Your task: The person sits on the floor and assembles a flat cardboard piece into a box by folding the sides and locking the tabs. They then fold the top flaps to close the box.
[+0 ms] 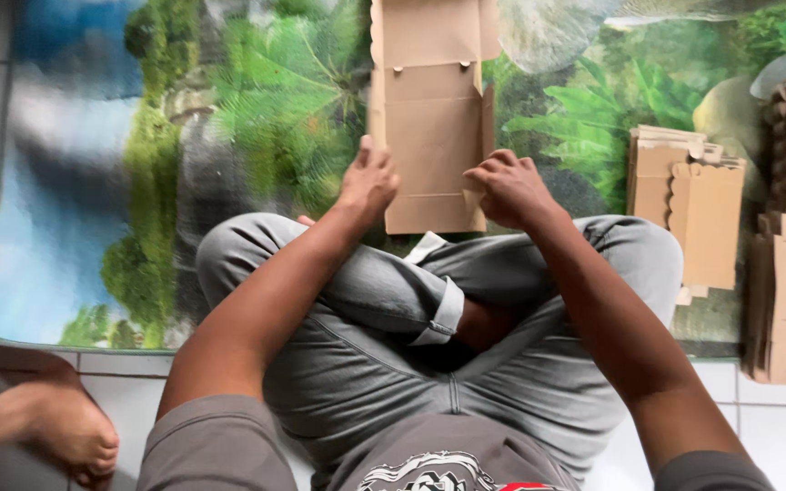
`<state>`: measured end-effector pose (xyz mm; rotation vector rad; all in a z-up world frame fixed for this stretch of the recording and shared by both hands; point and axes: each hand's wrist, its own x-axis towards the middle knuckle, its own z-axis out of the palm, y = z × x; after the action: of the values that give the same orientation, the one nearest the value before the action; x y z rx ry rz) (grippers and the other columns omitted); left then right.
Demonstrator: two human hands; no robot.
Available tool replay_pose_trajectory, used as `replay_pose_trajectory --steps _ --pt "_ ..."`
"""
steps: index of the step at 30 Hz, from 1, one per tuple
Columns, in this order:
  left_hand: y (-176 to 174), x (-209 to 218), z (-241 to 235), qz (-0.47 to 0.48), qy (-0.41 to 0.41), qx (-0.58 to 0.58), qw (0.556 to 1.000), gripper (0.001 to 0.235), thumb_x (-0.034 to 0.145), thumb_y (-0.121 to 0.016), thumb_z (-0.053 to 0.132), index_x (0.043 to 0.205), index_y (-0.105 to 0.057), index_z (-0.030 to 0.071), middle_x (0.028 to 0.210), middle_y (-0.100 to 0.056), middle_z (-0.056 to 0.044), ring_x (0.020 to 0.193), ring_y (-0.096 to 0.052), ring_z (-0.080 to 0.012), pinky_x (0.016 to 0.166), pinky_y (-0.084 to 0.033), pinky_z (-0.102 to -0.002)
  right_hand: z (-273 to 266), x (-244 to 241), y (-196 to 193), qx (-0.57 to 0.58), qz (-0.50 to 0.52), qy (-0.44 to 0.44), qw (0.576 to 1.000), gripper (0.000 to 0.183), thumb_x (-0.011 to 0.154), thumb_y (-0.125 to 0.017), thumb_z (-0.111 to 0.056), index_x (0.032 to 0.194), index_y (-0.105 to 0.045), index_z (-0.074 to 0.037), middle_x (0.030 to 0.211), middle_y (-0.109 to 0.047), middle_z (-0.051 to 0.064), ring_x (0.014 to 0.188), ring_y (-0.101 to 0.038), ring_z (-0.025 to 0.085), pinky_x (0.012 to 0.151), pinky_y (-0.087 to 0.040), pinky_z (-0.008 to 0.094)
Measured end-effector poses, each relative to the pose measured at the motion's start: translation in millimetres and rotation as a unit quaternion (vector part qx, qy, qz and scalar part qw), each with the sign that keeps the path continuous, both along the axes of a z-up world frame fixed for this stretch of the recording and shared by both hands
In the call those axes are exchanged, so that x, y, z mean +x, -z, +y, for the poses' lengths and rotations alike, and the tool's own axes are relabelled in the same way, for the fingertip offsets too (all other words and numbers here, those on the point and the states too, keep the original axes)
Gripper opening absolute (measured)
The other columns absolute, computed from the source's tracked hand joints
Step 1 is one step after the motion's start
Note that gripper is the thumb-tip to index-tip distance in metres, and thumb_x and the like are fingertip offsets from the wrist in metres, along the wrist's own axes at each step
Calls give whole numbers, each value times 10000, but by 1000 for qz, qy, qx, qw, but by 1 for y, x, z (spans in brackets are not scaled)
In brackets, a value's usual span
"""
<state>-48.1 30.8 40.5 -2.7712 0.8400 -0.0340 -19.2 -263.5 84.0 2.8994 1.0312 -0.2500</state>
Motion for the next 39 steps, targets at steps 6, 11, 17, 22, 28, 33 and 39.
replay_pose_trajectory --steps 6,11,17,22,28,33,39 --pt "17 -6 0 242 -162 44 956 1149 421 -926 761 1338 -567 170 1286 -722 -124 1267 -578 -394 1155 -127 -787 -23 1 8 -19 217 116 969 859 744 -808 -617 1461 -570 -208 1558 -543 123 1382 -560 387 1082 -495 596" --pt "-21 -14 5 314 -260 -103 907 1458 458 -972 737 1546 -205 143 1262 -730 -166 1251 -654 -358 1095 -294 -734 -7 -5 -1 -27 241 153 958 889 656 -858 -685 1330 -636 -150 1517 -491 144 1274 -634 444 1039 -532 599" --pt "-76 -15 8 380 -340 -224 830 1165 631 -914 679 1428 -277 116 1375 -643 -259 1334 -603 -409 1152 -403 -610 -10 -6 13 -23 242 160 957 838 567 -923 -672 1222 -689 -203 1441 -503 132 1178 -685 470 1004 -559 567" --pt "-99 -12 8 414 -352 -252 801 832 835 -693 704 1274 -442 44 1374 -627 -297 1372 -559 -431 1174 -413 -552 -17 13 47 26 245 187 951 612 739 -774 -669 1138 -698 -210 1388 -563 137 1175 -680 463 997 -554 547" --pt "-83 -2 12 388 -361 -263 806 718 1013 -350 661 1244 -657 55 1333 -662 -272 1349 -561 -429 1141 -439 -581 -8 12 4 74 300 193 931 667 766 -750 -678 1155 -731 -136 1296 -664 214 1235 -641 458 1027 -514 546" --pt "-33 11 14 376 -380 -238 811 735 1012 -276 631 1362 -633 92 1411 -634 -231 1372 -553 -400 1170 -392 -590 -11 14 -11 152 348 272 884 666 832 -701 -691 1159 -742 -112 1234 -705 255 1243 -619 467 1007 -494 562" --pt "0 20 15 288 -397 -204 847 714 1023 -232 684 1338 -630 182 1298 -711 -131 1257 -655 -340 1116 -365 -636 -23 36 48 182 319 364 856 539 891 -621 -731 1096 -759 -252 1080 -754 123 1171 -670 343 958 -532 505"
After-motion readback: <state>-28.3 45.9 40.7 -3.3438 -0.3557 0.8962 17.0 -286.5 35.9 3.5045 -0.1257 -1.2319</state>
